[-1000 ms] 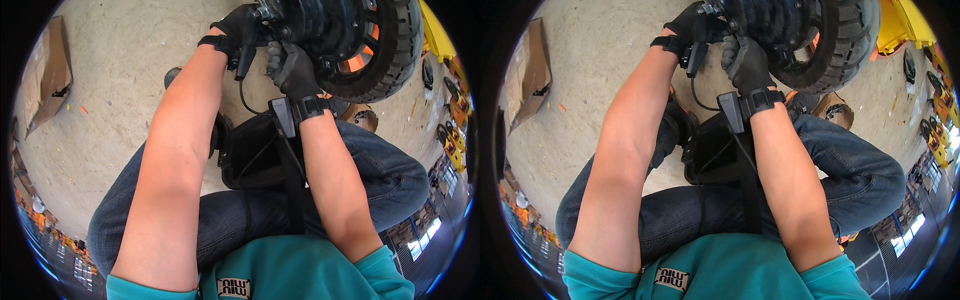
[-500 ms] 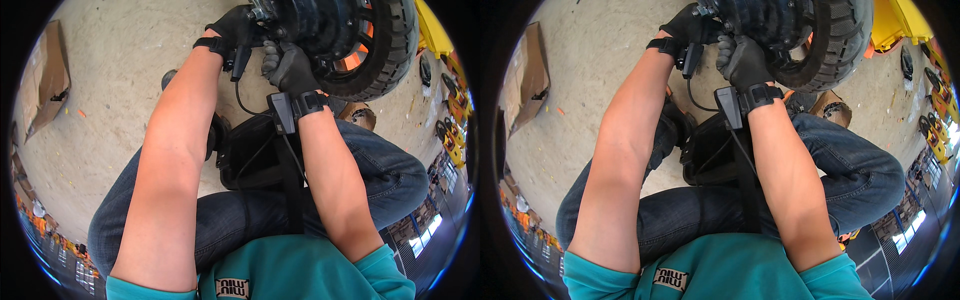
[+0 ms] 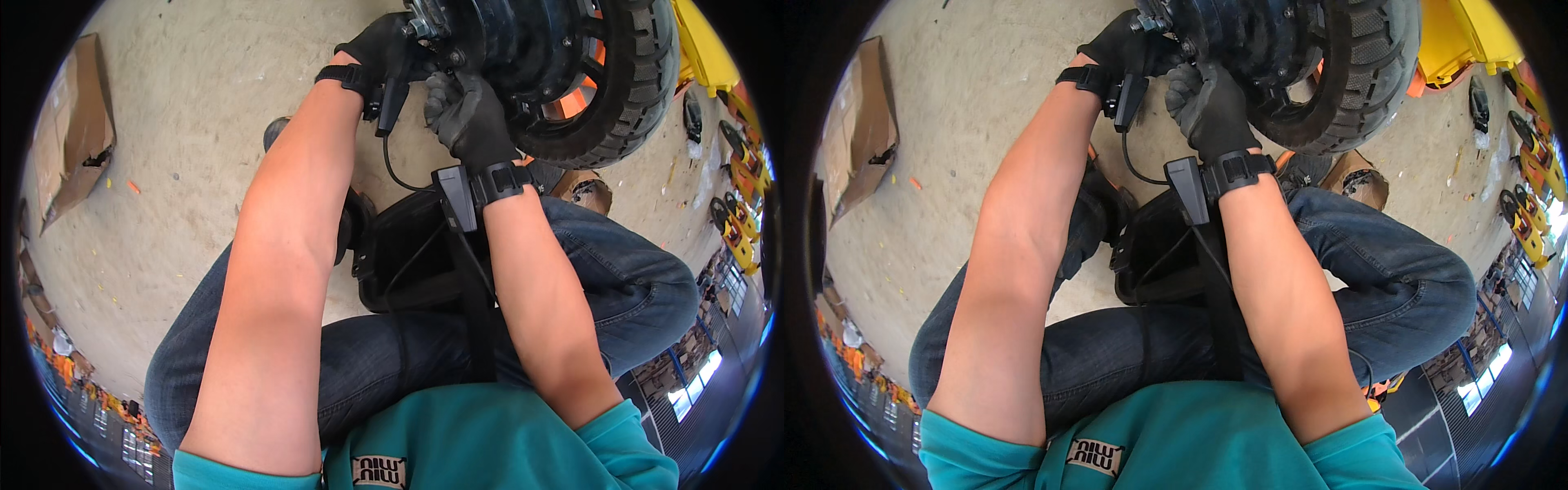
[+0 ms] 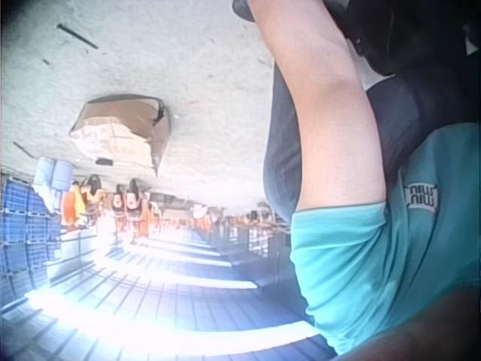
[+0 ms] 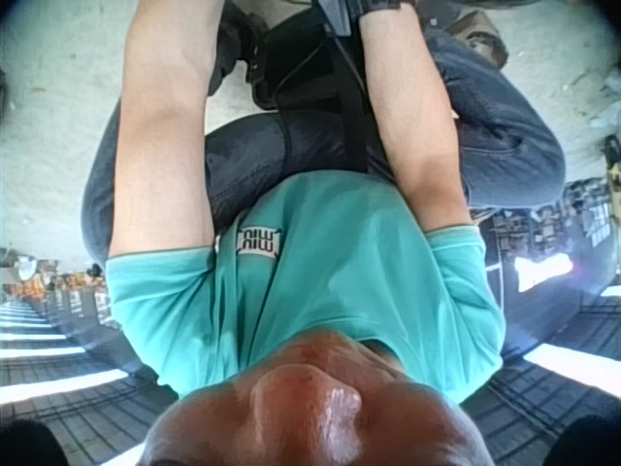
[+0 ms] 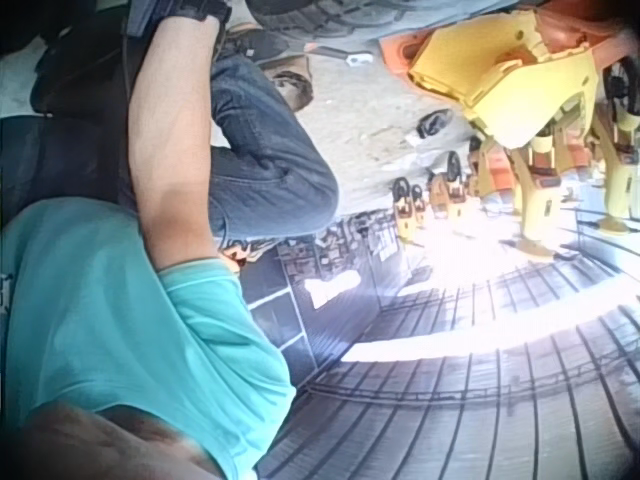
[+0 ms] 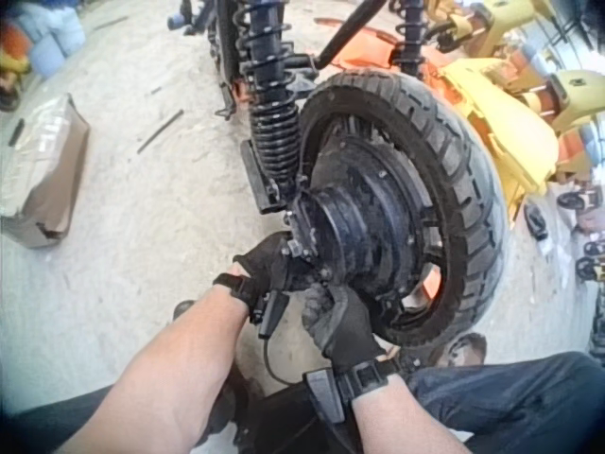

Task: The person removes a bolt and a washer from a motorcycle wheel using a wrench and their hands. They move a black cable and several small metal components aside while working on the axle area.

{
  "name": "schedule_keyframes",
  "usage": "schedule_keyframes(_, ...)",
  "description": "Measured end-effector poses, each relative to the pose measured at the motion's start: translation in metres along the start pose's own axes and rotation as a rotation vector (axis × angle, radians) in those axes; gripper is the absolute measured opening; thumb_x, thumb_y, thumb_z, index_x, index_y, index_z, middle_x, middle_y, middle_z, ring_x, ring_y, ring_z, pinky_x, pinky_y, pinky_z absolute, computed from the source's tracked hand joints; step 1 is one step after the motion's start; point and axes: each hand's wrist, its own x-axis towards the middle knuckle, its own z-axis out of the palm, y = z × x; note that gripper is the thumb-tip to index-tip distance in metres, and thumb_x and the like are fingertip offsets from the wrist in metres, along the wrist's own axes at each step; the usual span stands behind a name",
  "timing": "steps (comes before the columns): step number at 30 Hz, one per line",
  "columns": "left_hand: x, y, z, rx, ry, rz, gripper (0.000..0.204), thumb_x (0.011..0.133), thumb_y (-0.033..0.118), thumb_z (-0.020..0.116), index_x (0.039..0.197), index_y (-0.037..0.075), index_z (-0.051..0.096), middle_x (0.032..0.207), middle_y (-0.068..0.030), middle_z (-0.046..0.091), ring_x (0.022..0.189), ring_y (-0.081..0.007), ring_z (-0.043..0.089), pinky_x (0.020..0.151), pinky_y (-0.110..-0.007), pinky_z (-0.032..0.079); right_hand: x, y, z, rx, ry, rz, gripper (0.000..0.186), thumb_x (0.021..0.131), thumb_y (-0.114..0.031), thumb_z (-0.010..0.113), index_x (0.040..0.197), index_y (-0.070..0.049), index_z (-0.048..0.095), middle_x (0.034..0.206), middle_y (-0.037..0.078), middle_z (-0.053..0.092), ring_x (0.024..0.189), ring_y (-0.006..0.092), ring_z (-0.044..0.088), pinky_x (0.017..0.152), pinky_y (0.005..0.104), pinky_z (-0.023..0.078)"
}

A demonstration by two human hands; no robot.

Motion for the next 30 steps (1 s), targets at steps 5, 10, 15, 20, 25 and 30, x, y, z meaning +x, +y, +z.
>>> schedule_keyframes(5, -0.005, 0.013, 0.008, -0.136, 0.01, 0.01, 0.021, 0.085, 0.003, 0.054, 0.106, 0.004, 0.058, 0.091, -0.0076, 0.064, 0.079, -0.0169, 0.064, 0.067, -0.028, 0.055, 0.003, 0.002, -0.004, -0.117, 0.0, -0.088, 0.026, 0.094, -0.023, 0.045, 0.095, 0.002, 0.052, 0.075, 0.005, 0.051, 0.06, 0.014, 0.044, 0.054, 0.0267, 0.04)
schedule_keyframes(10, -0.011, 0.021, 0.01, 0.18, 0.035, 0.042, 0.021, 0.085, 0.003, 0.056, 0.105, 0.005, 0.058, 0.091, -0.0064, 0.064, 0.08, -0.0166, 0.064, 0.068, -0.029, 0.055, 0.002, -0.005, -0.007, 0.065, -0.125, 0.135, 0.026, 0.095, -0.022, 0.043, 0.095, 0.003, 0.052, 0.075, 0.005, 0.051, 0.061, 0.0143, 0.045, 0.055, 0.0265, 0.041)
schedule_keyframes(15, 0.002, 0.001, -0.001, -0.148, -0.022, -0.001, 0.027, 0.079, 0.001, 0.063, 0.105, 0.004, 0.058, 0.091, -0.0055, 0.065, 0.08, -0.0143, 0.063, 0.071, -0.028, 0.055, 0.004, 0.003, -0.004, -0.191, -0.03, -0.042, 0.029, 0.095, -0.025, 0.042, 0.095, 0.003, 0.052, 0.073, 0.005, 0.05, 0.058, 0.014, 0.043, 0.054, 0.0261, 0.04)
schedule_keyframes(20, 0.002, -0.004, -0.005, 0.354, -0.042, 0.307, 0.02, 0.084, 0.007, 0.057, 0.104, 0.005, 0.059, 0.089, -0.007, 0.064, 0.075, -0.0162, 0.064, 0.066, -0.028, 0.054, 0.001, -0.011, -0.008, 0.059, -0.208, 0.21, 0.026, 0.095, -0.021, 0.043, 0.098, 0.004, 0.051, 0.075, 0.006, 0.051, 0.06, 0.0141, 0.044, 0.054, 0.0253, 0.041)
schedule_keyframes(25, -0.001, 0.006, 0.004, -0.035, 0.033, 0.023, 0.019, 0.089, 0.012, 0.049, 0.103, 0.004, 0.058, 0.09, -0.0103, 0.065, 0.07, -0.0202, 0.064, 0.065, -0.03, 0.055, -0.004, -0.004, 0.006, -0.11, 0.039, -0.013, 0.025, 0.095, -0.022, 0.043, 0.093, 0.002, 0.051, 0.074, 0.005, 0.05, 0.059, 0.0139, 0.043, 0.054, 0.0248, 0.041)
schedule_keyframes(30, -0.001, 0.007, 0.003, -0.122, 0.044, -0.031, 0.019, 0.09, 0.009, 0.046, 0.104, 0.002, 0.057, 0.09, -0.0126, 0.065, 0.07, -0.0211, 0.065, 0.065, -0.031, 0.056, 0.004, -0.004, -0.007, -0.086, -0.021, 0.04, 0.024, 0.095, -0.021, 0.043, 0.091, 0.002, 0.051, 0.075, 0.005, 0.05, 0.06, 0.014, 0.044, 0.056, 0.0254, 0.041)
